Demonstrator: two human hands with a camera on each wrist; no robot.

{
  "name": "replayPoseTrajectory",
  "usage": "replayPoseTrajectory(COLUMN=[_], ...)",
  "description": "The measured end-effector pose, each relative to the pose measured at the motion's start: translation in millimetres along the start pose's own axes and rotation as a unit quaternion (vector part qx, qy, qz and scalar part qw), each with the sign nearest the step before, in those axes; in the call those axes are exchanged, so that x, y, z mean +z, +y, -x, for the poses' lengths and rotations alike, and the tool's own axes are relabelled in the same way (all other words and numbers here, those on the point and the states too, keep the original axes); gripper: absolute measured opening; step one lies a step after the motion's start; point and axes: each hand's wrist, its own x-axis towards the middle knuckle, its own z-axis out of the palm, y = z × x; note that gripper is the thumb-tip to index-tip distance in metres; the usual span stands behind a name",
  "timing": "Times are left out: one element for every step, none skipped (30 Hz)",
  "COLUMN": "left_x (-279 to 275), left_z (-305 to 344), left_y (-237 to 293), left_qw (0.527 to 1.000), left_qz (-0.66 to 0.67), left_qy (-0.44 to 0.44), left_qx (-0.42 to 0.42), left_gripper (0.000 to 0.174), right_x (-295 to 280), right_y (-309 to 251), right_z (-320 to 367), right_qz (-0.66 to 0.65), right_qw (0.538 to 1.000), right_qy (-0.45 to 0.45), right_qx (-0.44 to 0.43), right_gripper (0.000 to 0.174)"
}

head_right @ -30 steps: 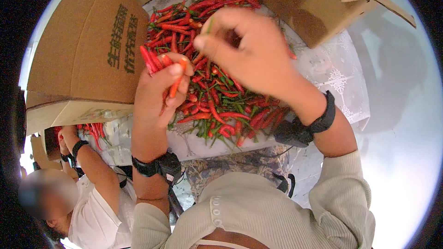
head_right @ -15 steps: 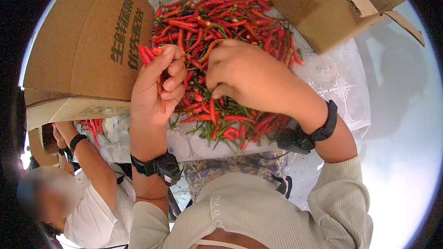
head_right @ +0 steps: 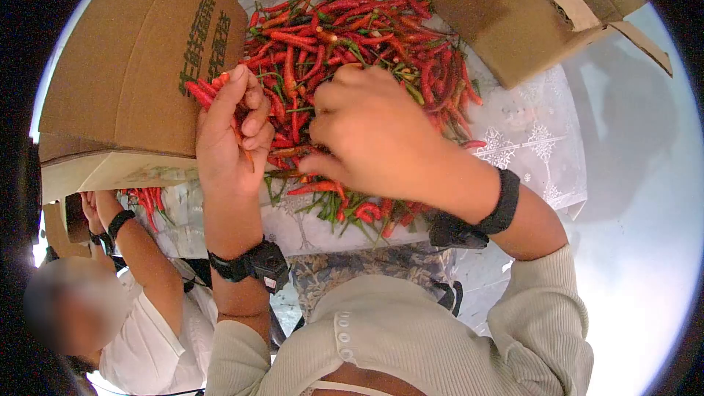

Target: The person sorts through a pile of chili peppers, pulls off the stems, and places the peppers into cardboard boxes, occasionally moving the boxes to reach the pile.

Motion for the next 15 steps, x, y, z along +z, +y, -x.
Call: replayPoseTrajectory(left_x=[0, 0, 0, -1, -1, -1, 2, 6, 10, 10, 9, 8, 6, 6, 6], left_z=[0, 0, 1, 0, -1, -2, -1, 1, 2, 4, 6, 9, 11, 10, 9], left_y=[-1, -2, -2, -2, -3, -3, -5, -7, -7, -5, -2, 0, 1, 2, 3], left_qw=[1.0, 1.0, 1.0, 1.0, 0.999, 0.997, 0.993, 0.987, 0.98, 0.979, 0.973, 0.963, 0.967, 0.975, 0.982], left_qz=[0.001, 0.001, 0.003, -0.023, -0.048, -0.072, -0.109, -0.147, -0.186, -0.201, -0.216, -0.23, -0.193, -0.167, -0.141], left_qy=[-0.006, -0.012, -0.018, -0.005, 0.008, 0.022, 0.023, 0.024, 0.024, -0.026, -0.078, -0.13, -0.139, -0.126, -0.113], left_qx=[0.002, 0.005, 0.008, 0.016, 0.025, 0.034, 0.047, 0.061, 0.074, 0.029, -0.017, -0.063, -0.087, -0.072, -0.058], left_gripper=[0.012, 0.013, 0.014, 0.015, 0.016, 0.017, 0.019, 0.021, 0.023, 0.025, 0.026, 0.028, 0.029, 0.03, 0.03], right_x=[3, 8, 11, 13, 14, 14, 7, 2, -2, -4, -3, -3, -3, -3, -4], right_y=[-2, -3, -3, 0, 6, 11, 14, 13, 11, 11, 14, 13, 12, 12, 15], right_z=[-1, -1, -1, -3, -4, -6, -7, -8, -8, -8, -8, -8, -9, -10, -10], right_qz=[0.011, 0.022, 0.035, 0.01, -0.013, -0.037, -0.059, -0.105, -0.151, -0.197, -0.191, -0.199, -0.205, -0.211, -0.166], right_qw=[1.0, 1.0, 0.999, 0.999, 0.995, 0.989, 0.984, 0.978, 0.97, 0.959, 0.959, 0.953, 0.947, 0.94, 0.947], right_qy=[0.002, 0.005, 0.007, 0.053, 0.098, 0.141, 0.167, 0.174, 0.181, 0.188, 0.2, 0.216, 0.231, 0.247, 0.254], right_qx=[-0.001, -0.002, -0.004, 0.005, 0.013, 0.021, 0.018, 0.037, 0.057, 0.077, 0.064, 0.076, 0.088, 0.1, 0.107], right_gripper=[0.02, 0.02, 0.019, 0.019, 0.018, 0.018, 0.017, 0.017, 0.017, 0.018, 0.02, 0.019, 0.019, 0.019, 0.018])
